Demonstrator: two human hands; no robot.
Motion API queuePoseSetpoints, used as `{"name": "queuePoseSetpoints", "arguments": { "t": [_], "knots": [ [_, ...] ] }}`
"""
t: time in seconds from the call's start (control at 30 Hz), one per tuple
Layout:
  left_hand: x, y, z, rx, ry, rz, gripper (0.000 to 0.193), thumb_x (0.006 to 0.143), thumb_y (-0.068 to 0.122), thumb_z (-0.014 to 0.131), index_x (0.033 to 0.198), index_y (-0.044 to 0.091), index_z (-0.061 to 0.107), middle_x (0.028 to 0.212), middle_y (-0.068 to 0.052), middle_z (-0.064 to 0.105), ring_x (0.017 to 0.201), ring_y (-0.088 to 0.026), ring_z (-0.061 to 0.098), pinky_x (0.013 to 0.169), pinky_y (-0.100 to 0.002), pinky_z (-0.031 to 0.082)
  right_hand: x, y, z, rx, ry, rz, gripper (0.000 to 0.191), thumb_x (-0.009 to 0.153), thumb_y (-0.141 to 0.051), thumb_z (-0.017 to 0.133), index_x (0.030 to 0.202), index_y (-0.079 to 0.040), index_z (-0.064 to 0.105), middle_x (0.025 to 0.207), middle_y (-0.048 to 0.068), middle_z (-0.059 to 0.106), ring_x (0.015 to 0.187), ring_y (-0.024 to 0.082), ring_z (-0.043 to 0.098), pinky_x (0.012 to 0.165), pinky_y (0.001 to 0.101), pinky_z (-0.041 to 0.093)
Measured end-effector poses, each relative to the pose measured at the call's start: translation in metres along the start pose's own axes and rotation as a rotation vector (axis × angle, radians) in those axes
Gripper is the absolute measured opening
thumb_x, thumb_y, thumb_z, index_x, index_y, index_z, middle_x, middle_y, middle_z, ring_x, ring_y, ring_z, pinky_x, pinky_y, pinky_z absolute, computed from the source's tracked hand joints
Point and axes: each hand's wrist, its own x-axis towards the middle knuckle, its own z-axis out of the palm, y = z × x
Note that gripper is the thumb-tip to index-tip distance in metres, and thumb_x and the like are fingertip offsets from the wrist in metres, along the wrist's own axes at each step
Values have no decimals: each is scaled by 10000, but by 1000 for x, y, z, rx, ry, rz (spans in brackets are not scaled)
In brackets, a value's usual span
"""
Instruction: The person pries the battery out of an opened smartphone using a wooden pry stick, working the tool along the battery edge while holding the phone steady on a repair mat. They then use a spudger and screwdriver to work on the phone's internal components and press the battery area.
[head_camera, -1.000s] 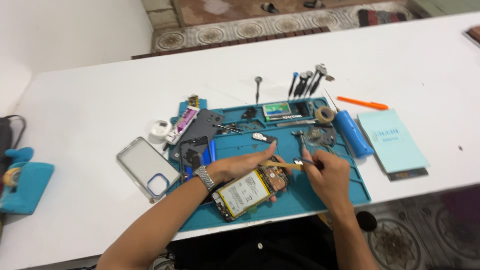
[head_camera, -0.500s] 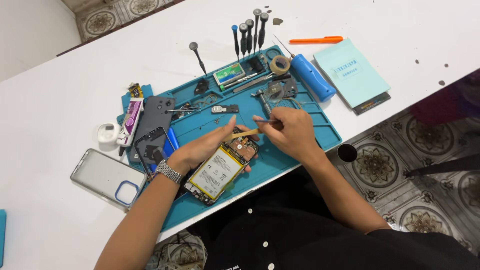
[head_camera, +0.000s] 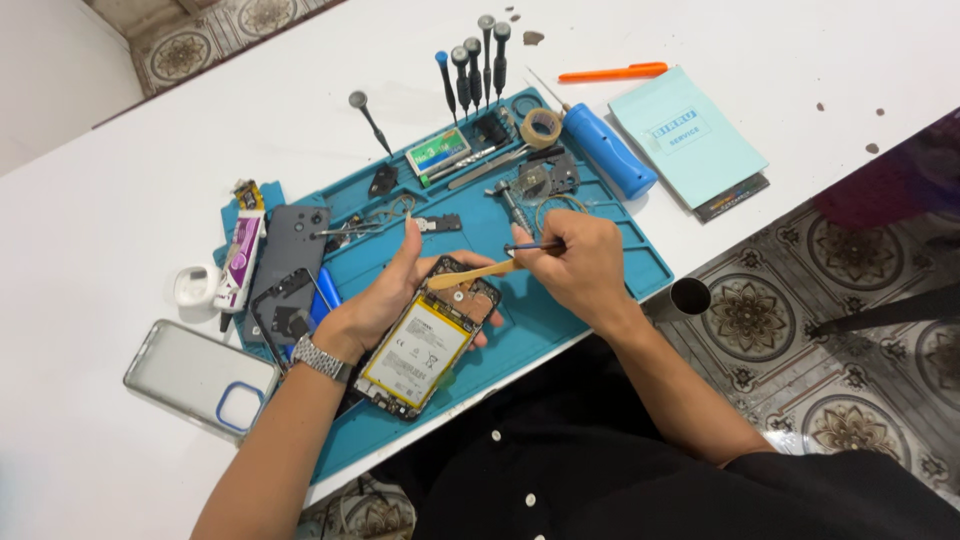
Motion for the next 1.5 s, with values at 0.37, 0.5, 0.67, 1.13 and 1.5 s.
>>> {"name": "queuePoseSetpoints", "arguments": {
  "t": [0.37, 0.5, 0.67, 1.13, 1.5],
  "knots": [
    [-3, -8, -4, -43, -92, 62, 1007, 846, 861, 242, 1427, 80, 504, 1141, -199, 692, 978, -298, 740, 889, -428, 604, -4, 4, 1, -1, 56, -50, 397, 860, -115, 765, 617, -30, 463, 554, 94, 458, 461, 222, 410, 463, 365, 319],
    [2, -11, -6, -48, -123, 39, 935, 899, 811, 252, 1381, 58, 524, 1146, -187, 695, 1000, -291, 736, 880, -425, 602, -4, 6, 0, 35, 38, -43, 355, 843, -99, 737, 612, -32, 476, 545, 76, 474, 447, 189, 431, 448, 346, 331],
    [1, -10, -3, 75, -88, 28, 854, 960, 760, 220, 1363, 75, 533, 1087, -156, 686, 966, -256, 737, 845, -409, 621, -7, 4, 3, 51, -57, -127, 337, 780, -91, 743, 602, -23, 465, 549, 82, 480, 454, 185, 436, 443, 342, 347],
    [4, -4, 6, 247, 0, -3, 860, 966, 729, 201, 1366, 57, 558, 1055, -162, 730, 886, -247, 766, 796, -398, 641, -9, 2, -1, 22, 46, -41, 372, 844, -99, 748, 612, -22, 468, 544, 86, 466, 447, 202, 420, 445, 361, 335],
    [9, 1, 10, 200, 27, -53, 830, 964, 725, 201, 1323, 55, 534, 1043, -175, 718, 884, -252, 759, 796, -390, 641, -9, 10, -3, 53, -49, -65, 275, 817, -77, 770, 646, -18, 563, 543, 75, 529, 454, 147, 465, 442, 324, 369]
  ]
}}
